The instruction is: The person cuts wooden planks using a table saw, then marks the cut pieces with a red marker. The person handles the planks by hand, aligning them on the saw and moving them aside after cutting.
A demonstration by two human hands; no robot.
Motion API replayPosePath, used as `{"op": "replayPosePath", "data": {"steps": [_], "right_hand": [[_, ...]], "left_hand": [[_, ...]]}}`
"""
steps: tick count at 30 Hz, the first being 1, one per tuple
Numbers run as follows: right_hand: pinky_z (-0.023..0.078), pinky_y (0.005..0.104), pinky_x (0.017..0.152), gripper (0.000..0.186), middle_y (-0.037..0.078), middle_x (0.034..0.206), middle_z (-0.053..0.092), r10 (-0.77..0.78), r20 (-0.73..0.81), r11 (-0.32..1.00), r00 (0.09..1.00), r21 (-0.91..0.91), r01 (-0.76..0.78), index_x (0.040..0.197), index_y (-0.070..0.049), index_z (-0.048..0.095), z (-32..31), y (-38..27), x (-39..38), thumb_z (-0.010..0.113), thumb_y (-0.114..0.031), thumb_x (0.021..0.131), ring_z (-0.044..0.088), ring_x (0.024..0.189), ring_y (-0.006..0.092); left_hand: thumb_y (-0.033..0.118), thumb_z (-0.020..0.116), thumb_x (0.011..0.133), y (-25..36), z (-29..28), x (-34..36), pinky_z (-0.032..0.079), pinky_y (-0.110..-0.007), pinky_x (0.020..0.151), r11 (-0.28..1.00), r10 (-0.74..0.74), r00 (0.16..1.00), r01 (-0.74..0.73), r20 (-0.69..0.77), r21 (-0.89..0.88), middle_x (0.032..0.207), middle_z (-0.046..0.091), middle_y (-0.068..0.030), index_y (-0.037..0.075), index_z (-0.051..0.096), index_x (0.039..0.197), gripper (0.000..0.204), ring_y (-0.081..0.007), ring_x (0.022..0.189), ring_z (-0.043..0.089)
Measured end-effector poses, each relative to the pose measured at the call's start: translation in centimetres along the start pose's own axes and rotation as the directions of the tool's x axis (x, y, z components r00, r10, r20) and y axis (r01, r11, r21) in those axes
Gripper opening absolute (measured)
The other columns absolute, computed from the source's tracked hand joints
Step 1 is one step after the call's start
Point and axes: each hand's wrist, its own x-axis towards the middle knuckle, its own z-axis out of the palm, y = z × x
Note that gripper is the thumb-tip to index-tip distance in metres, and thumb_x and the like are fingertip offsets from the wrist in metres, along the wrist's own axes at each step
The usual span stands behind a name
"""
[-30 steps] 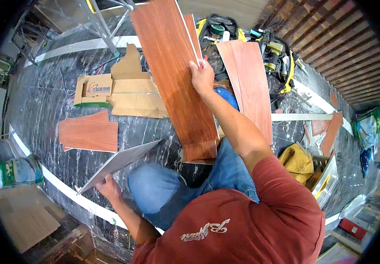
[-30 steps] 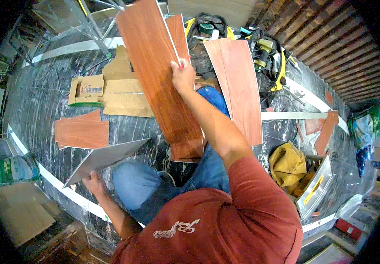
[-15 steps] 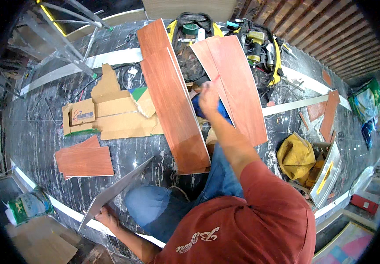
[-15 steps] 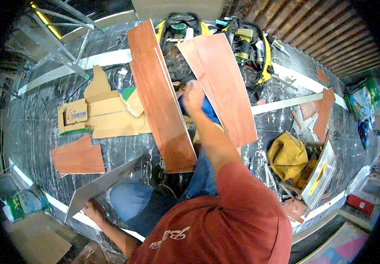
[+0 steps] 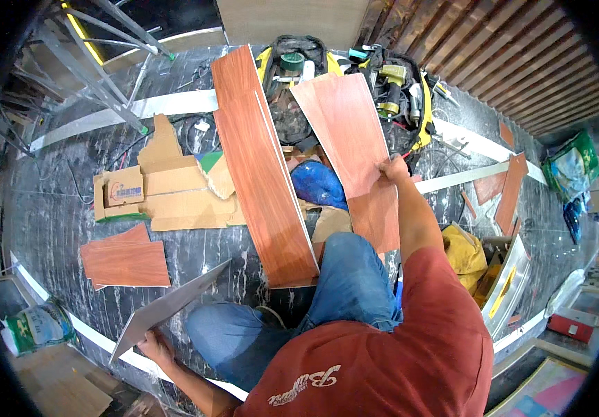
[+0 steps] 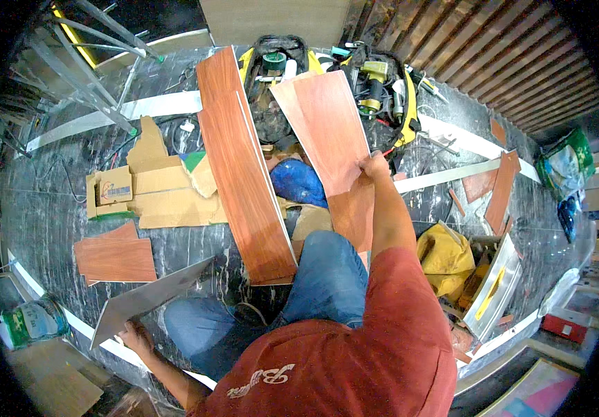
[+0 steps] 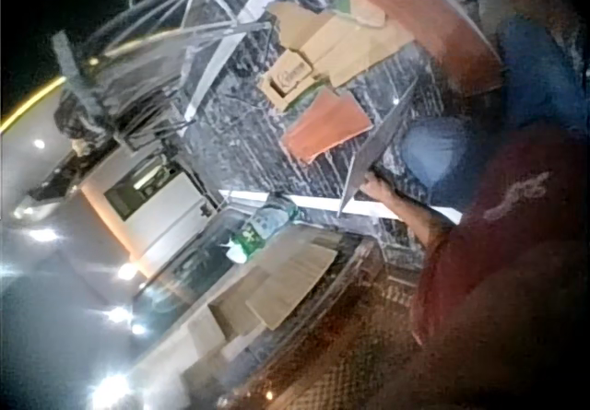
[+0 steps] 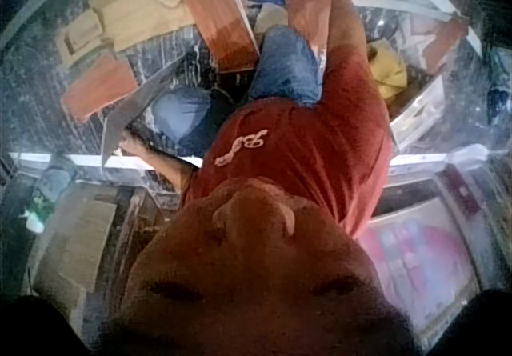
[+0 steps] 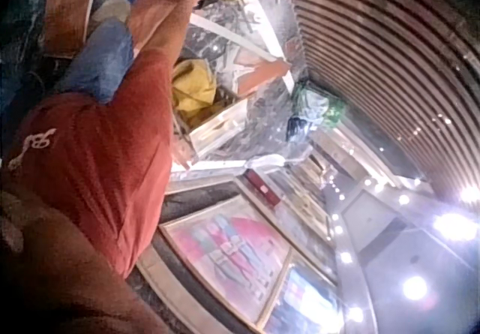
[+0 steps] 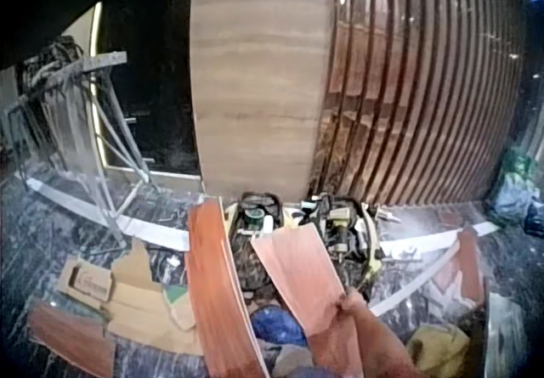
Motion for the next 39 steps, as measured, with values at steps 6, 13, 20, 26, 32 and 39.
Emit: {"op": "replayPosePath", "data": {"steps": [6,13,20,26,32,39], "right_hand": [[0.046,0.034,0.055,0.027,0.008,0.067,0.061,-0.215,0.001,0.855,0.977,0.483,0.188,0.083,0.0,0.062,-1.5,-1.9,-5.3,0.069,-0.026,0.089,0.056,0.058,0.0162],[0.044,0.0323,0.067,0.028,0.008,0.073,0.054,-0.395,-0.404,0.762,0.825,0.358,0.54,0.087,0.002,0.061,-6.7,-5.2,-17.3,0.065,-0.026,0.09,0.049,0.071,0.0153],[0.04,0.0256,0.067,0.018,-0.004,0.078,0.052,-0.543,-0.536,0.483,0.646,0.43,0.763,0.083,-0.002,0.061,-14.1,-13.9,-24.4,0.064,-0.018,0.092,0.045,0.074,0.0077],[0.041,0.0239,0.078,0.013,-0.003,0.088,0.056,-0.626,-0.547,0.16,0.556,0.608,0.778,0.086,-0.004,0.058,-11.6,-23.6,-28.1,0.06,-0.013,0.094,0.048,0.084,0.0077],[0.044,0.0296,0.08,0.018,0.003,0.096,0.06,-0.719,-0.348,-0.042,0.602,0.886,0.462,0.099,-0.006,0.055,-1.3,-32.2,-38.8,0.055,-0.023,0.1,0.055,0.088,0.0136],[0.045,0.0288,0.084,0.018,0.004,0.099,0.063,-0.887,-0.043,-0.003,0.459,0.996,0.088,0.103,-0.004,0.06,10.3,-33.9,-45.9,0.063,-0.021,0.095,0.057,0.091,0.0132]], "left_hand": [[0.029,0.075,0.085,0.3,-2.6,-0.5,0.041,-0.036,0.094,0.993,-0.116,0.992,0.116,0.041,0.016,0.112,0.058,-0.0086,-0.003,0.047,0.123,0.057,-0.0207,0.1,0.054],[0.02,0.068,0.087,-2.3,-2.0,-1.7,0.045,-0.036,0.082,0.997,-0.042,0.995,0.046,-0.089,0.054,0.098,0.058,-0.0095,-0.004,0.051,0.113,0.039,-0.0177,0.087,0.052],[0.012,0.07,0.078,1.6,1.4,-2.4,0.046,-0.037,0.09,0.98,-0.079,0.997,0.076,0.007,0.186,0.11,0.061,-0.0094,-0.003,0.052,0.118,0.046,-0.0214,0.098,0.058],[0.009,0.067,0.077,6.1,3.6,-2.2,0.048,-0.036,0.086,0.982,-0.088,0.995,0.078,0.053,0.17,0.106,0.063,-0.0113,-0.004,0.058,0.113,0.039,-0.0204,0.098,0.059],[0.015,0.074,0.079,8.8,3.7,-2.5,0.051,-0.034,0.08,0.945,-0.203,0.976,0.175,0.076,0.276,0.096,0.07,-0.0069,-0.002,0.066,0.103,0.03,-0.0165,0.085,0.063],[0.013,0.081,0.074,9.1,4.5,-2.6,0.05,-0.033,0.087,0.976,0.165,0.985,-0.171,0.051,0.136,0.108,0.069,-0.0081,0.002,0.063,0.115,0.046,-0.0161,0.097,0.063]]}}
